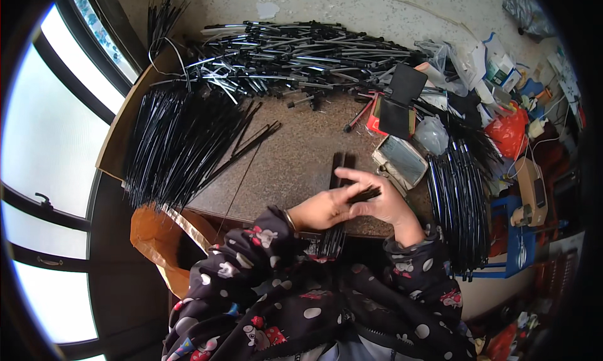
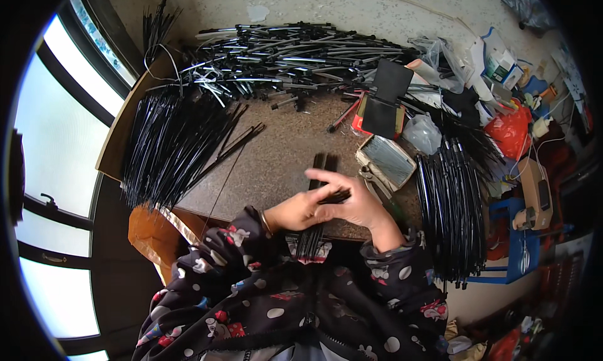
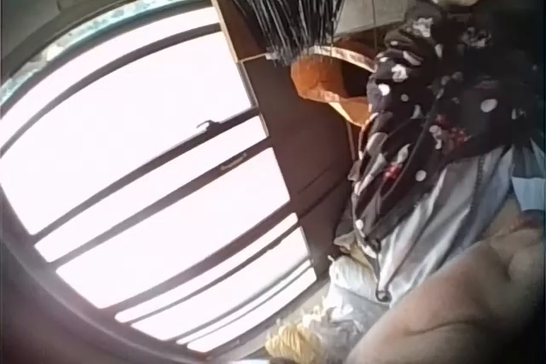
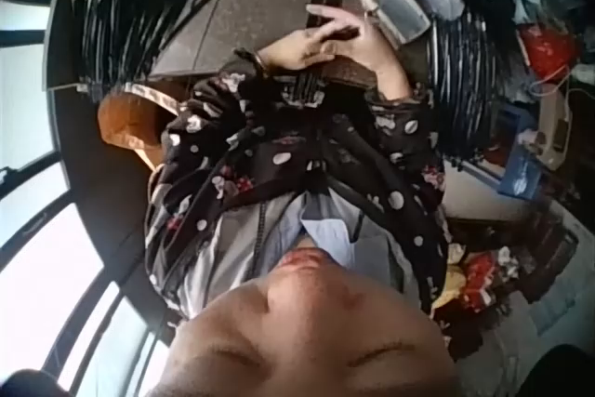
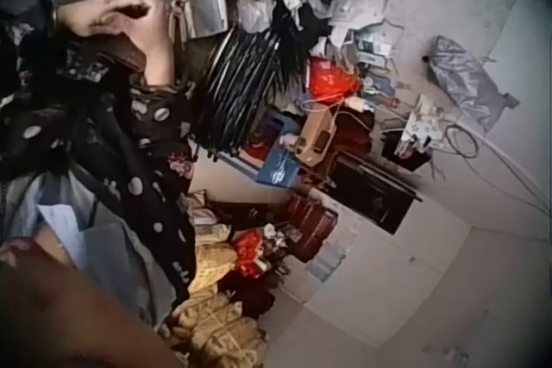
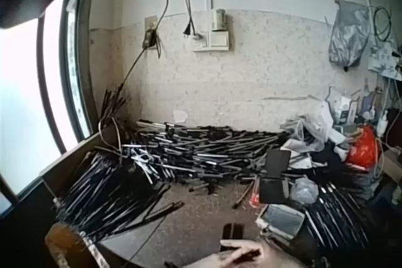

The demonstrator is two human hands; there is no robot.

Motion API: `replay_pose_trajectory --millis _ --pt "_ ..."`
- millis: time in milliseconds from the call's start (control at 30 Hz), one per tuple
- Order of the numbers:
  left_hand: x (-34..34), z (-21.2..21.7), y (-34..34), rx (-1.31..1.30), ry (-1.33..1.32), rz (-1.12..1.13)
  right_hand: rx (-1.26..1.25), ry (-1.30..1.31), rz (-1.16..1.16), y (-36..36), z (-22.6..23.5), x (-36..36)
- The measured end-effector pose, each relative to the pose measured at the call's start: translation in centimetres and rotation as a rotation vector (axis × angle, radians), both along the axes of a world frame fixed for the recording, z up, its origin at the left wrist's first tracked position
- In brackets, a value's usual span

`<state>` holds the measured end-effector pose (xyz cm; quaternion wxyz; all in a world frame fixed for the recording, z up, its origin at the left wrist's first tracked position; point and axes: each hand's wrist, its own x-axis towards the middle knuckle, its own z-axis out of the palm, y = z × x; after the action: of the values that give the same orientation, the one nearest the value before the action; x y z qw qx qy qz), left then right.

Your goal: Manually attaching plastic fittings to black cables and bundling them at a workbench.

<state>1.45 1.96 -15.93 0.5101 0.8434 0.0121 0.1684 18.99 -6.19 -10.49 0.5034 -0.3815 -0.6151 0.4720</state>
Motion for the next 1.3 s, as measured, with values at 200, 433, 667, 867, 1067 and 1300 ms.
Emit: replay_pose_trajectory --millis 200,433,667,867,1067,1300 --pt "0.9 0.0 0.1 0.213 -0.304 0.321 -0.109 -0.008 -0.06 1.4 0.5 -0.6" --pt "-0.1 -0.2 0.2 0.131 -0.112 0.117 -0.028 -0.114 -0.229 -0.2 0.9 -2.9" --pt "0.1 -0.7 -0.5 0.127 -0.213 0.203 0.057 -0.032 -0.193 -0.9 0.6 -3.2" --pt "-0.1 -1.6 -0.2 0.033 -0.141 0.209 -0.035 -0.095 -0.158 -0.2 0.4 -2.5" --pt "-0.7 -0.4 -0.2 0.161 -0.059 0.189 0.06 -0.373 -0.178 -0.2 2.6 -2.6" --pt "-0.1 -0.6 -0.7 0.275 -0.322 0.272 -0.027 -0.524 -0.259 -0.8 2.8 -3.0"
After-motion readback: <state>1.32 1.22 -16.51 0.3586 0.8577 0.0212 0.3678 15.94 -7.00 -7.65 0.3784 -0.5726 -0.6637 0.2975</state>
